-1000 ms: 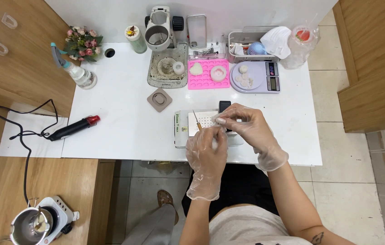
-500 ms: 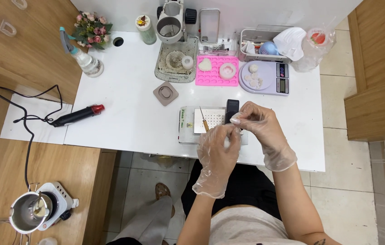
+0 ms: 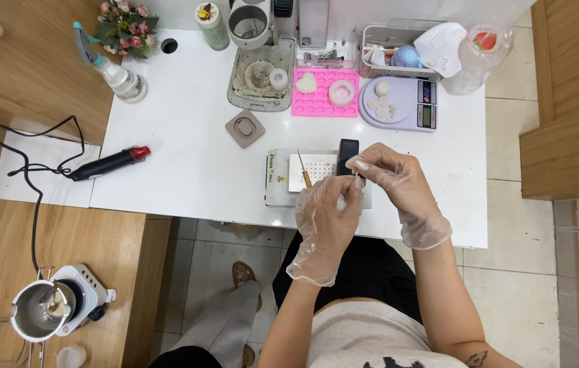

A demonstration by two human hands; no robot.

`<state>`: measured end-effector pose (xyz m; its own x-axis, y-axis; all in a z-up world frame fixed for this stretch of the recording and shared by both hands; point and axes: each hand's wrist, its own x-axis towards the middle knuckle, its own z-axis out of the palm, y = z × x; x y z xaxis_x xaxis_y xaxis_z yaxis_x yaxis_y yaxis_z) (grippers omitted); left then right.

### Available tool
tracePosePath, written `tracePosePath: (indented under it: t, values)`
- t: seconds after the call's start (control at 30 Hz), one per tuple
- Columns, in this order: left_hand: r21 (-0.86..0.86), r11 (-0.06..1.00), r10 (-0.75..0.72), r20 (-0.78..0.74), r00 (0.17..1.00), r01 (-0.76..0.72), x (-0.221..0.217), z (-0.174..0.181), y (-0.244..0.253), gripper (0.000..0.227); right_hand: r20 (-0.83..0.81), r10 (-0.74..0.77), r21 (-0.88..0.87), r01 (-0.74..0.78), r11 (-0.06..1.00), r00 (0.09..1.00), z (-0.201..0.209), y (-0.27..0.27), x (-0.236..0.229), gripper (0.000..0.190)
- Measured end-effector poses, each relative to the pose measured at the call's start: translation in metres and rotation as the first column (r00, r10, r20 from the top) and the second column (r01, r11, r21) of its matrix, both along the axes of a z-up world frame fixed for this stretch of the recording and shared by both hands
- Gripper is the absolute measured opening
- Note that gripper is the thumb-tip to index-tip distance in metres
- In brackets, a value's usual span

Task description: Inserting and adjusting a candle wick into a small wax base using a needle tool.

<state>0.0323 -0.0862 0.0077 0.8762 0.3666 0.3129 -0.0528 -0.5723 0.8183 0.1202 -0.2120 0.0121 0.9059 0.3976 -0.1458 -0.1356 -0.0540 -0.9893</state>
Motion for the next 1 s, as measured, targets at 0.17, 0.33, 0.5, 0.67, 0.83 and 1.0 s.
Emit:
tracePosePath:
  t: [0.17,0.33,0.5,0.67,0.83,1.0]
  values:
    - [0.012,1.0,0.006,-0.033,0.999,-0.006,0.001,0.002,0.003,0.012,0.003,0.002,-0.013,-0.002,1.0,1.0,0.006,0.005,-0.001,0.012]
    - [0.02,1.0,-0.001,-0.055,0.998,0.002,0.002,0.0,0.002,0.011,0.015,-0.019,-0.01,0.019,1.0,1.0,-0.002,0.002,0.002,0.009]
    - [0.021,0.999,-0.023,-0.064,0.998,0.024,0.004,0.0,0.0,0.014,-0.02,-0.053,0.067,0.054,0.996,0.998,-0.011,0.0,0.004,0.002]
    - [0.002,0.999,-0.036,-0.071,0.997,0.036,0.003,0.004,-0.003,0.012,0.023,-0.078,0.099,0.076,0.992,0.997,-0.014,-0.002,0.005,0.006]
    - [0.0,0.999,-0.048,-0.066,0.997,0.048,0.001,0.006,-0.003,0.012,0.048,-0.085,0.108,0.079,0.991,0.995,-0.019,-0.007,0.006,0.008]
    - [0.014,0.999,-0.044,-0.069,0.997,0.045,0.001,0.008,-0.003,0.013,-0.031,-0.111,0.101,0.113,0.988,0.993,-0.011,-0.006,0.006,0.01]
